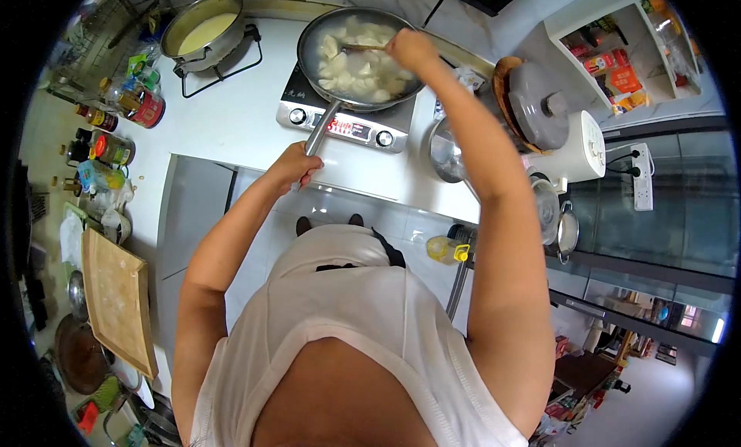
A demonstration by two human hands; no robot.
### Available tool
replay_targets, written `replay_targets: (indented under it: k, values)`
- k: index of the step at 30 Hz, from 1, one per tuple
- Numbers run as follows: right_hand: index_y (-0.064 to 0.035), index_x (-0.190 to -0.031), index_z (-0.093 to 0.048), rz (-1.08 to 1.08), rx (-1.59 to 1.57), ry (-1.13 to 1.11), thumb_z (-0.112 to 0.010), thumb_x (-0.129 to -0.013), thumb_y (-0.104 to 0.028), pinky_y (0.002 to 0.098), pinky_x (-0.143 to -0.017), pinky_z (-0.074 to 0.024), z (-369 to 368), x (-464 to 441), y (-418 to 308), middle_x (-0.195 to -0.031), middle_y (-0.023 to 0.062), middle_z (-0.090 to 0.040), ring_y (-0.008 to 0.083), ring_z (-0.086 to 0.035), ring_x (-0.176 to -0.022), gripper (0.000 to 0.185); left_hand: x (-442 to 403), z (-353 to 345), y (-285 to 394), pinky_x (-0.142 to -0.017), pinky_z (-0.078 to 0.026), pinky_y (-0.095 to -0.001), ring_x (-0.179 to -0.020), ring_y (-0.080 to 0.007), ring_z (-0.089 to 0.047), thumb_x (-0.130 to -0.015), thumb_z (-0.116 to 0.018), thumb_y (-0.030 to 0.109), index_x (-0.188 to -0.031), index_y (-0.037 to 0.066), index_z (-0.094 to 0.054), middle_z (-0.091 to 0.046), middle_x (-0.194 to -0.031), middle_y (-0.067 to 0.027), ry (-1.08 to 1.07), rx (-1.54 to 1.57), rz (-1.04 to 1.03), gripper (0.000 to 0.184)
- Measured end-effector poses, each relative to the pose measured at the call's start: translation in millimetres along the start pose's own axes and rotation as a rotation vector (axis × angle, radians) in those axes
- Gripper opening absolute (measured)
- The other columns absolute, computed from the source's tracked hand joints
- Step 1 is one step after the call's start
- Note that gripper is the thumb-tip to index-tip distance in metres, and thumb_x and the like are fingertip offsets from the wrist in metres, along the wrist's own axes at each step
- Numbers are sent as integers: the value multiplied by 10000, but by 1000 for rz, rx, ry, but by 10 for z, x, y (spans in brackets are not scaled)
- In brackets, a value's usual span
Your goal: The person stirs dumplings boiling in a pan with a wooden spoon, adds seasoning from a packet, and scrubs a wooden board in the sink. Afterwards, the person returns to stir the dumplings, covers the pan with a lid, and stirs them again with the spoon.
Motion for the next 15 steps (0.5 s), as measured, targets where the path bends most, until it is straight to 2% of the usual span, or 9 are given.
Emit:
replay_targets:
  k: [3,7,8,10,12,13,14,15]
  values:
    - [-121,-923,-740,104,27,-84,-628,-812,-299,426,-708,-521,840,217,-57,-855,164,-695,337,-671,-786,237,-3,-2,-24,-369,-354,-281,-390,-117,-417,-768,-645,60,-838,35,-459,-441,-547,-8,8,67,-43,201]
    - [-71,-838,-718,154,337,-222,-637,-783,-266,440,-685,-513,1441,719,-133,-801,182,-675,359,-652,-759,218,23,9,-12,-376,-338,-270,-415,-114,-431,-793,-690,171,-830,57,-506,-464,-572,-12,-21,43,-77,220]
    - [-43,-805,-701,182,410,-214,-630,-771,-254,444,-691,-517,1442,814,-74,-806,193,-668,366,-650,-766,225,-15,38,-58,-379,-341,-273,-428,-116,-437,-792,-697,189,-840,56,-516,-468,-583,-16,-3,15,-66,229]
    - [-2,-788,-688,40,475,-234,-590,-783,-218,464,-700,-514,1440,986,-138,-802,223,-659,389,-645,-781,237,-71,9,-129,-387,-345,-282,-458,-114,-454,-793,-695,202,-864,39,-529,-473,-597,-25,-39,106,-124,243]
    - [7,-761,-680,134,453,-226,-608,-767,-212,472,-698,-510,1304,967,-117,-774,233,-648,398,-640,-771,231,-23,1,-57,-396,-366,-310,-464,-130,-459,-800,-686,188,-864,17,-523,-479,-596,-34,3,67,-94,245]
    - [-34,-772,-697,193,435,-169,-623,-784,-212,479,-670,-491,1214,924,-71,-751,210,-643,387,-631,-762,193,-52,35,-14,-382,-371,-315,-443,-138,-453,-797,-684,157,-855,12,-507,-488,-595,-49,20,48,-106,236]
    - [-37,-780,-704,214,412,-164,-625,-778,-200,479,-679,-494,1091,913,-98,-762,209,-645,388,-632,-771,182,-77,33,-50,-361,-370,-311,-422,-141,-453,-793,-684,122,-962,-34,-522,-496,-587,-63,35,109,-87,282]
    - [-39,-789,-710,224,394,-159,-626,-771,-189,479,-688,-497,955,873,-80,-772,209,-647,389,-632,-780,172,-96,34,-64,-348,-370,-306,-414,-140,-461,-789,-683,97,-1119,-69,-503,-495,-578,-64,48,114,-43,412]
Point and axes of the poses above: each hand's wrist, its own x-axis away from the middle knuckle, its own z-axis out of the back of the hand, y = z × x, the point moved 5 cm from there along -x, towards the middle knuckle
